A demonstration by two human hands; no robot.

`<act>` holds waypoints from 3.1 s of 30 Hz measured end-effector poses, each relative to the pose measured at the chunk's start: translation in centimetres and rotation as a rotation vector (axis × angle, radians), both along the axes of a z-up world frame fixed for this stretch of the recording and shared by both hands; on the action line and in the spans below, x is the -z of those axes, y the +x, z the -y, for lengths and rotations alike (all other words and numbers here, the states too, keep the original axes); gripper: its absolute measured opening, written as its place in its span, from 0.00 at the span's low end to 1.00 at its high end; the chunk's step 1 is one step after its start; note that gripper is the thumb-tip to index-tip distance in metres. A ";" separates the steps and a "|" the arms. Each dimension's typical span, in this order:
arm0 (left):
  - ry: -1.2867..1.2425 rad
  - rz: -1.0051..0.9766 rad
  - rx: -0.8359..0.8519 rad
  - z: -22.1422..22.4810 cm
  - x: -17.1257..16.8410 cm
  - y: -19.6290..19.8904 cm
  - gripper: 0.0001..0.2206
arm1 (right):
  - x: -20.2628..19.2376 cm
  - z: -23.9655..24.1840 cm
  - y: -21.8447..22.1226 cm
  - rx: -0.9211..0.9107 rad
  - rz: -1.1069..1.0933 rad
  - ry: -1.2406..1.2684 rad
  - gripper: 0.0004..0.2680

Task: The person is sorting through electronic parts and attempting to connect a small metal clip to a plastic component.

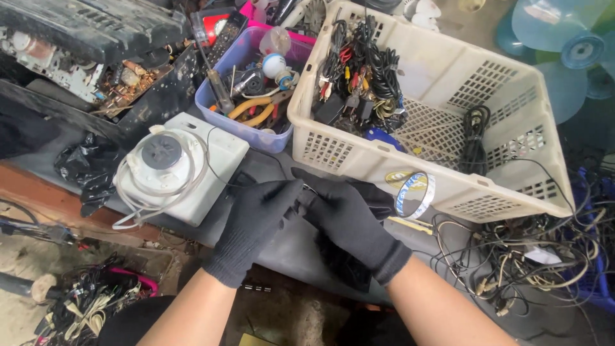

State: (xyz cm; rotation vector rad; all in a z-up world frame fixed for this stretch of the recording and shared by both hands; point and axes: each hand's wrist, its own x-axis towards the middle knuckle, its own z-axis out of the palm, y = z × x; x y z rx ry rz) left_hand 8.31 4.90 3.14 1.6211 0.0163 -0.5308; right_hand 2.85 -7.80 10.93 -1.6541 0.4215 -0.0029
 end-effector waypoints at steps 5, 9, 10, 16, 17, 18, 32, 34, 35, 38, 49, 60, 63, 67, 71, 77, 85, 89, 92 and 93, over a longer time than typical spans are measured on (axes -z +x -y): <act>0.033 -0.015 -0.007 0.4 1.9 0.6 0.12 | -0.4 0.2 -0.2 -0.208 0.011 -0.466 0.09; 0.042 0.295 -0.070 0.3 2.7 0.9 0.09 | 0.0 0.9 -0.7 -0.226 0.076 -0.482 0.09; 0.051 0.362 -0.102 0.2 3.1 0.8 0.08 | 0.2 1.2 -1.0 -0.212 0.080 -0.493 0.09; 0.047 0.371 -0.097 0.0 -1.0 0.1 0.07 | 3.7 2.5 -0.9 -0.156 0.075 -0.397 0.09; 0.050 0.369 -0.096 0.1 -0.7 0.1 0.07 | 3.2 2.6 -0.9 -0.156 0.073 -0.393 0.09; 0.055 0.385 -0.085 0.1 -0.3 0.3 0.07 | 2.8 2.8 -0.8 -0.183 0.053 -0.350 0.09; -0.043 0.455 0.079 2.0 -0.8 -1.4 0.08 | 3.7 6.1 -3.4 -0.241 0.125 -0.200 0.10; -0.032 0.508 0.137 2.4 0.0 -1.3 0.08 | 4.3 6.6 -4.0 -0.201 0.094 -0.134 0.09; -0.033 0.513 0.144 2.6 -1.2 -1.6 0.08 | 4.4 6.8 -4.2 -0.193 0.098 -0.134 0.09; 0.094 0.608 0.332 2.9 -4.3 -2.9 0.15 | 4.2 6.9 -4.7 -0.152 0.071 -0.064 0.09; 0.321 0.994 0.528 2.4 -0.4 -4.0 0.13 | 2.9 6.5 -4.5 0.098 -0.082 -0.251 0.11; 0.451 1.238 0.138 1.6 2.3 -3.4 0.09 | -0.5 3.4 -4.4 -0.138 -0.061 -0.547 0.10; 0.457 1.337 0.076 1.2 2.2 -2.2 0.11 | 0.4 3.9 -4.6 -0.170 -0.043 -0.538 0.09; 0.262 0.984 0.086 0.4 1.0 -2.3 0.09 | 2.1 4.2 -5.4 -0.197 -0.068 -0.491 0.09; 0.237 0.846 0.123 0.4 0.3 -2.2 0.08 | 3.1 5.1 -5.3 -0.219 -0.082 -0.463 0.09; 0.158 0.784 0.083 0.6 1.2 -1.1 0.02 | 3.2 5.9 -4.9 -0.222 -0.076 -0.390 0.09; 0.143 0.884 0.066 1.2 1.4 0.1 0.05 | 2.9 6.1 -4.8 -0.172 -0.043 -0.273 0.09; 0.183 0.972 0.120 0.9 1.0 0.4 0.05 | 4.1 7.0 -3.4 -0.149 0.024 -0.282 0.10; 0.106 0.736 0.149 0.9 1.1 0.7 0.05 | 1.3 5.3 -3.1 -0.090 0.004 -0.263 0.10; 0.089 0.704 0.149 0.9 1.0 0.6 0.05 | 0.5 4.3 -3.0 -0.067 -0.004 -0.239 0.10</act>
